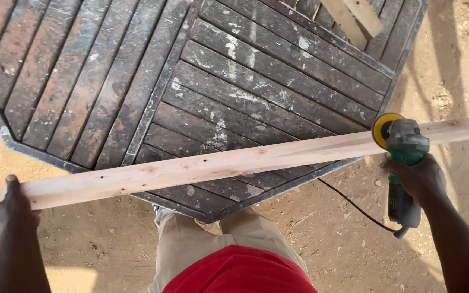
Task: Sanding a wooden plank using an angle grinder with a sanding disc attachment to smooth the surface and edges.
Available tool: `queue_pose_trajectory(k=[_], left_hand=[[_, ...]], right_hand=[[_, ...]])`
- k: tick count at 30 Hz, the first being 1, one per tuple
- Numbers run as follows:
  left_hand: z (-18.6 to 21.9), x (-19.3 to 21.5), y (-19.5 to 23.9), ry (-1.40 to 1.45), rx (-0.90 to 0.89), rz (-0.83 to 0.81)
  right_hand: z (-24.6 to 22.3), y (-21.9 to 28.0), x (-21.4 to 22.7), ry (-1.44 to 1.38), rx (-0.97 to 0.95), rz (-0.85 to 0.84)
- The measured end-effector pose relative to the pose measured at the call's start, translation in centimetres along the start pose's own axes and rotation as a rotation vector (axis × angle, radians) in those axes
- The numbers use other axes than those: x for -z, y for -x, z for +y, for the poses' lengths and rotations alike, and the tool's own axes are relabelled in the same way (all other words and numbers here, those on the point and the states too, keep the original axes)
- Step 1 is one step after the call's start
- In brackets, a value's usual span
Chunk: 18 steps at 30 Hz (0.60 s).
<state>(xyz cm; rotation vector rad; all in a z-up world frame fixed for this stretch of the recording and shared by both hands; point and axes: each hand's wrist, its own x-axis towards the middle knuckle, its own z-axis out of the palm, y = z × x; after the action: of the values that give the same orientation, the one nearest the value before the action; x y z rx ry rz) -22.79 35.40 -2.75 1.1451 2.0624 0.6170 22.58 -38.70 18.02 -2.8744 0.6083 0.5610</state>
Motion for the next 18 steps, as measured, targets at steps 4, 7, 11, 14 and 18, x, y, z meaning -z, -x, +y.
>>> queue_pose_trajectory(k=[4, 7, 11, 14, 18], left_hand=[[5.2, -1.0, 3.1, -0.526, -0.209, -0.077], [4.9, -2.5, 2.3, -0.525, -0.271, -0.162], [3.7, -2.9, 1.3, -0.187, -0.225, -0.213], [-0.2, -5.2, -2.5, 0.373, -0.058, -0.286], [0.3, -3.2, -0.5, 0.529, 0.402, -0.362]], right_hand=[[-4.9, 6.4, -1.7, -0.062, 0.035, -0.103], [-8.8, 11.1, -3.3, -0.126, 0.053, -0.194], [-14.9, 17.5, -7.1, 0.031, 0.12, -0.254], [-20.0, 22.3, -11.3, -0.052, 0.181, -0.356], [-29.6, 30.3, -14.9, 0.03, 0.242, -0.471]])
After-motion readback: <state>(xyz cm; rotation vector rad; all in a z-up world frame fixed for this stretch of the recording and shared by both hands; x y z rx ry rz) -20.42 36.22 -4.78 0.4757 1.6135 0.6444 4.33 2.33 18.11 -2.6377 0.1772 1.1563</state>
